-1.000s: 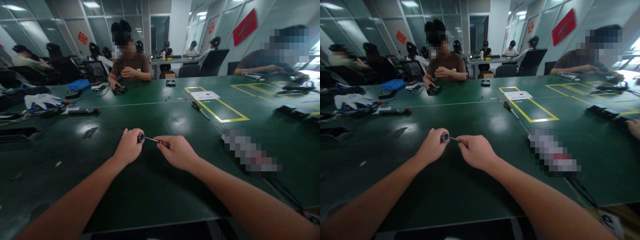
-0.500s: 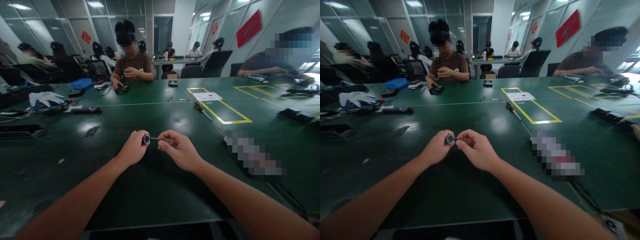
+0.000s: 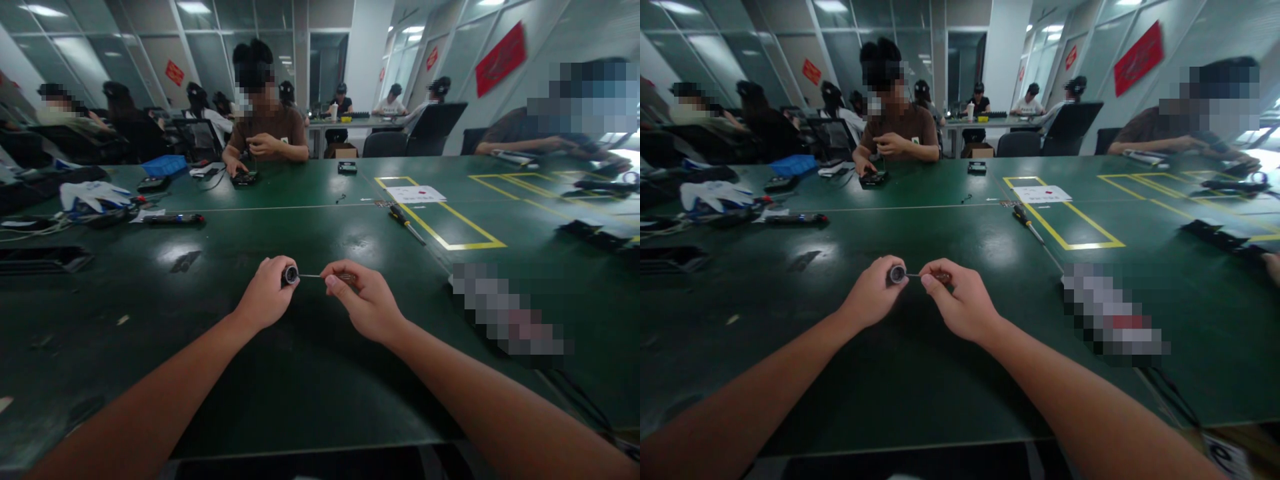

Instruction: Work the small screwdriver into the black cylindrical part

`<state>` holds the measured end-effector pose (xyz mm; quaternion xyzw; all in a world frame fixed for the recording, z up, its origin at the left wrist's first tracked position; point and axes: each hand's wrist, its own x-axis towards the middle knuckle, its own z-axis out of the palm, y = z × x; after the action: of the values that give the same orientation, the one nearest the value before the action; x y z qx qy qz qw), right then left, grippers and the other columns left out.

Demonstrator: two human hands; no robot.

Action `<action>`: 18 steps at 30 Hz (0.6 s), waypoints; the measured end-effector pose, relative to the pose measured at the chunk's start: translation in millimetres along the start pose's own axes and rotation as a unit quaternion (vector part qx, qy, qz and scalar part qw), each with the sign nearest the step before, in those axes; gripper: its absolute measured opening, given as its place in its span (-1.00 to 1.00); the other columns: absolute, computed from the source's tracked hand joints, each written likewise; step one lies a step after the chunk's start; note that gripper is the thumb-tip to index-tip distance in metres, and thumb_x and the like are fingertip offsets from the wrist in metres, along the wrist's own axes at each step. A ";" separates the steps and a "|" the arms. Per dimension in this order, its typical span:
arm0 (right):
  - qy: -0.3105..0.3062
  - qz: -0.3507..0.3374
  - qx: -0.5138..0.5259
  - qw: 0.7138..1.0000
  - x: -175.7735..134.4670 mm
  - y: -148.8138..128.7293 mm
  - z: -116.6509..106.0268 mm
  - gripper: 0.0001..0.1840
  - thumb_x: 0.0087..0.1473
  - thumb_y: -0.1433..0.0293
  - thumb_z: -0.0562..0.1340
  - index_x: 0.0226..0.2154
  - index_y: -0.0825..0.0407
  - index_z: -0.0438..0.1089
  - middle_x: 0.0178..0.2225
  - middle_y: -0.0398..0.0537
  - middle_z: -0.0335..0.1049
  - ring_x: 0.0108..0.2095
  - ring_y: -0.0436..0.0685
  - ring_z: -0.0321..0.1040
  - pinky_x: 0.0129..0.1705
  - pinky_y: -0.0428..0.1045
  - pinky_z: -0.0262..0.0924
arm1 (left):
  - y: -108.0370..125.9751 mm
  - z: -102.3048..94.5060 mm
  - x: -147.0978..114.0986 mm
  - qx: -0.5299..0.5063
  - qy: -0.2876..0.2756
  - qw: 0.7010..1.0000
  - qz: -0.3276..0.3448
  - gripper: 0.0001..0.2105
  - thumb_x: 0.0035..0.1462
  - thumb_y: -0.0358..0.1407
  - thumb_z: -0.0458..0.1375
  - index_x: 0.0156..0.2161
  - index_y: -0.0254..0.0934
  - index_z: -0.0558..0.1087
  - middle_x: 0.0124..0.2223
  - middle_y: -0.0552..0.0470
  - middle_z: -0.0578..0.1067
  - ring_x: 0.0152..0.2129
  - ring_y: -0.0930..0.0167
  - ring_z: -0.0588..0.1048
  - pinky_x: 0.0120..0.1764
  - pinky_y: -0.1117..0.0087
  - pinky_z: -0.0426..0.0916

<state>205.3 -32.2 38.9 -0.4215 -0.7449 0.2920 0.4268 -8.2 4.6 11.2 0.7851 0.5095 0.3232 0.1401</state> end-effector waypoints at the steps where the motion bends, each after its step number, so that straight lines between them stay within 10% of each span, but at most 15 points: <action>1: -0.002 -0.001 0.001 1.000 -0.1 0.0 0.0 -0.83 0.31 0.31 0.18 -0.18 0.01 0.46 -0.36 -0.12 0.50 -0.35 0.06 0.46 -0.23 -0.03 0.28 | 0.4 -0.6 -0.1 -0.001 0.000 1.000 0.004 -0.94 0.19 -0.37 0.11 -0.22 -0.22 0.40 -0.22 0.00 0.48 -0.23 0.27 0.42 -0.09 0.18 0.34; 18: -0.001 -0.053 -0.051 0.997 -0.7 -2.9 0.2 -0.86 0.29 0.36 0.19 -0.17 -0.01 0.46 -0.32 -0.12 0.51 -0.33 0.07 0.47 -0.22 -0.01 0.30 | -6.7 4.1 1.9 0.013 -0.015 1.000 0.021 -0.96 0.22 -0.41 0.11 -0.23 -0.23 0.37 -0.26 0.09 0.47 -0.24 0.33 0.42 0.29 -0.21 -0.06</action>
<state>204.3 -34.2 40.9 -0.4022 -0.7808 0.2309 0.4188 -9.8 9.7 5.1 0.8020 0.4951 0.3078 0.1303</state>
